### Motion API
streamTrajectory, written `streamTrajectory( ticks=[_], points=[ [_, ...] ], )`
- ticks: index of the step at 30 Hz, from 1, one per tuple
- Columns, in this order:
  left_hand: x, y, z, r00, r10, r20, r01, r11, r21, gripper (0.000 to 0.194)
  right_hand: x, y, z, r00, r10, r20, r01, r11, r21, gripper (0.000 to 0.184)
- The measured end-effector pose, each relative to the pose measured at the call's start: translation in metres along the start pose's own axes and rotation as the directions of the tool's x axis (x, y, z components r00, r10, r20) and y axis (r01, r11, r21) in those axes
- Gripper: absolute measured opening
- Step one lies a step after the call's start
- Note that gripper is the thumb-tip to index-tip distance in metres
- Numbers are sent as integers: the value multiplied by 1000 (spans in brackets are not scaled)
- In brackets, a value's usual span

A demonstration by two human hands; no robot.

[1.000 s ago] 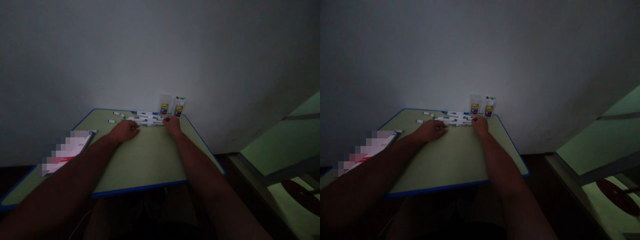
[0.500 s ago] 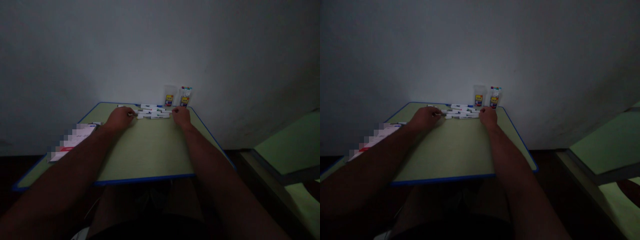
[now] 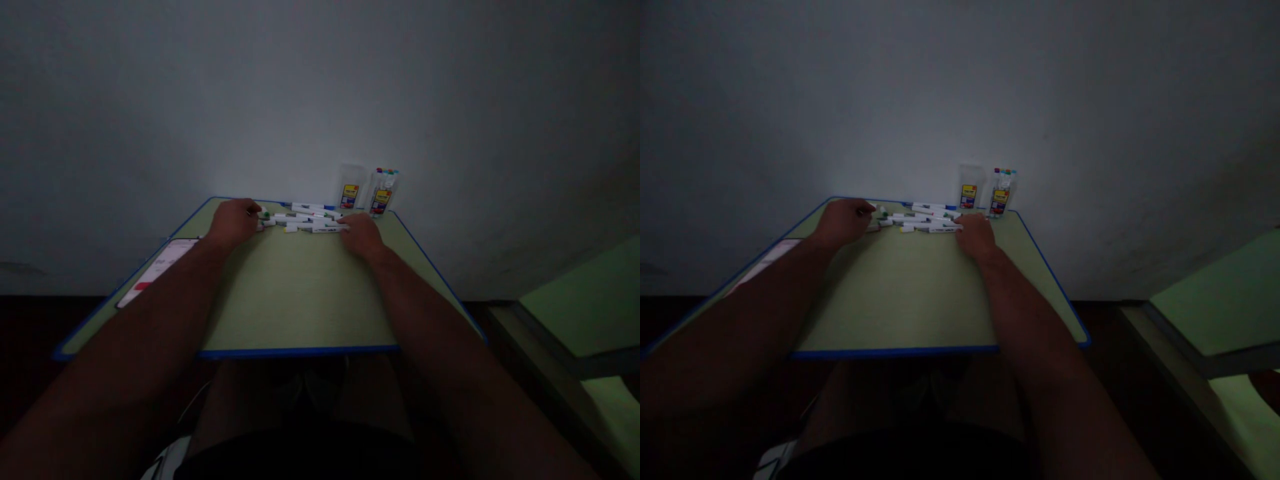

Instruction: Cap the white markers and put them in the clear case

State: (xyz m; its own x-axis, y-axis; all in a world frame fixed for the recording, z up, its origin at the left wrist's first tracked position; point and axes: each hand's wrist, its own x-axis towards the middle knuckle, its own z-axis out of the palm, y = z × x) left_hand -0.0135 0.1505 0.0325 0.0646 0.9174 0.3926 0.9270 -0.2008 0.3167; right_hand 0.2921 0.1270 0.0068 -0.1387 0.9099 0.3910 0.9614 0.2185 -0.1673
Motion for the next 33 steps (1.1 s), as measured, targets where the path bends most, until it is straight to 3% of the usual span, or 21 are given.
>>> streamTrajectory(
  ticks=[10,24,33],
  points=[
    [-6,16,8,995,87,43,-84,995,-55,32,-6,-13,-1,987,-107,118,113,993,-45,46],
    [-11,22,12,981,156,113,-153,988,-29,33,-6,-6,0,993,-76,90,79,996,-28,48],
    [-12,21,20,962,234,141,-229,972,-53,41,-6,-6,0,990,-73,121,77,996,-34,38]
  ],
)
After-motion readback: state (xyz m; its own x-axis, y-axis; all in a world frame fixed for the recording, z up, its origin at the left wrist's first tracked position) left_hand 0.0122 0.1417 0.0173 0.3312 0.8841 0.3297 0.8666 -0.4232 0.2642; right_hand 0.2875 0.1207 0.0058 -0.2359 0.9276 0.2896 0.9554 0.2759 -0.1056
